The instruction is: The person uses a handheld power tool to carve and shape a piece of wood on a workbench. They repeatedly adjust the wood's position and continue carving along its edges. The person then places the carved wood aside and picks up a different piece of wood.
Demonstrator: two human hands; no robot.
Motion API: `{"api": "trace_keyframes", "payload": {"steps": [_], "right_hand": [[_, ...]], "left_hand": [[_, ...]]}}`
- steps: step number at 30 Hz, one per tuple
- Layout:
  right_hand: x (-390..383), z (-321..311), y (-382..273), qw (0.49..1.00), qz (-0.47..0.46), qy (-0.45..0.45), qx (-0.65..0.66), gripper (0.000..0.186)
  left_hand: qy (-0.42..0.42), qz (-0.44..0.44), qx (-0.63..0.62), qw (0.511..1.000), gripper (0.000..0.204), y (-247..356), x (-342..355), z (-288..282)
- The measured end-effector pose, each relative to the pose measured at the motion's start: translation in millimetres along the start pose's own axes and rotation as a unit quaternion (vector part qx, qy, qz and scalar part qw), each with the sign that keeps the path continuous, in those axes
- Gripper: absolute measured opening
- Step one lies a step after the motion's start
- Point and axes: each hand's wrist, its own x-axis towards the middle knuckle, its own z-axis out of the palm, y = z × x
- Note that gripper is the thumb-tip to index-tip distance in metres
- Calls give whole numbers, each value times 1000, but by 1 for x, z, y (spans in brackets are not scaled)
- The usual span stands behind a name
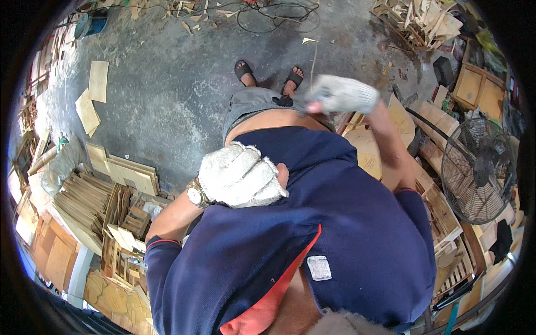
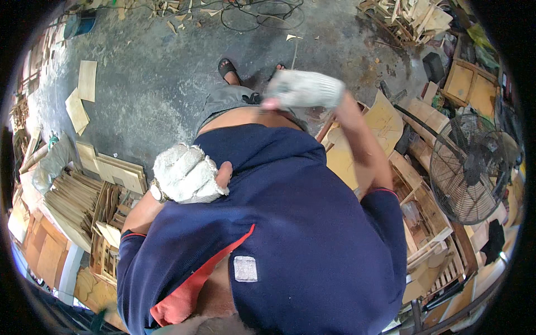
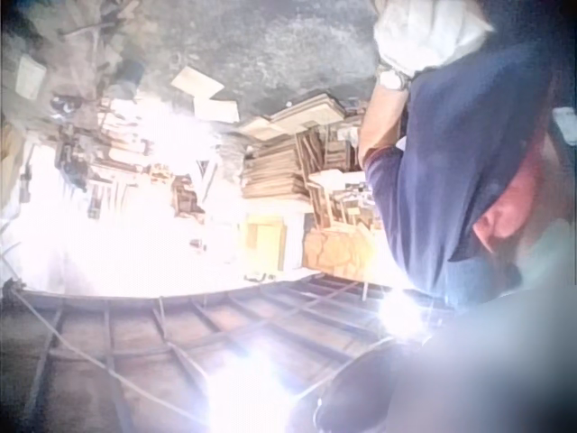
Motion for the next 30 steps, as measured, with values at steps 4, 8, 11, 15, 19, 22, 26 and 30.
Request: {"api": "trace_keyframes", "payload": {"steps": [4, 8, 11, 15, 19, 22, 26, 30], "right_hand": [[67, 22, -35, 997, -73, -27, 22, 54], [28, -19, 4, 981, 99, -61, -154, 70], [-35, -59, 51, 885, 364, 7, -291, 66], [-66, -67, 58, 873, 389, 97, -277, 56], [-65, -38, 24, 970, 188, 146, -48, 40], [-74, -24, 18, 980, 145, 135, -38, 37], [-90, -12, 28, 963, 211, 156, 64, 34], [-85, 15, -7, 973, -17, 211, 90, 37]], "left_hand": [[-19, 7, 23, 1000, 20, -1, 3, 3], [-79, -87, 36, 992, 23, -26, 4, 20], [-143, -310, -16, 940, 36, -72, 3, 71], [-343, -384, -142, 846, 44, -124, -12, 128], [-247, -345, -139, 895, 47, -133, -55, 115], [-277, -466, -228, 809, 48, -141, -106, 63], [-239, -557, -388, 695, 44, -143, -154, 43], [-77, -515, -196, 831, 38, -193, -130, 134]]}}
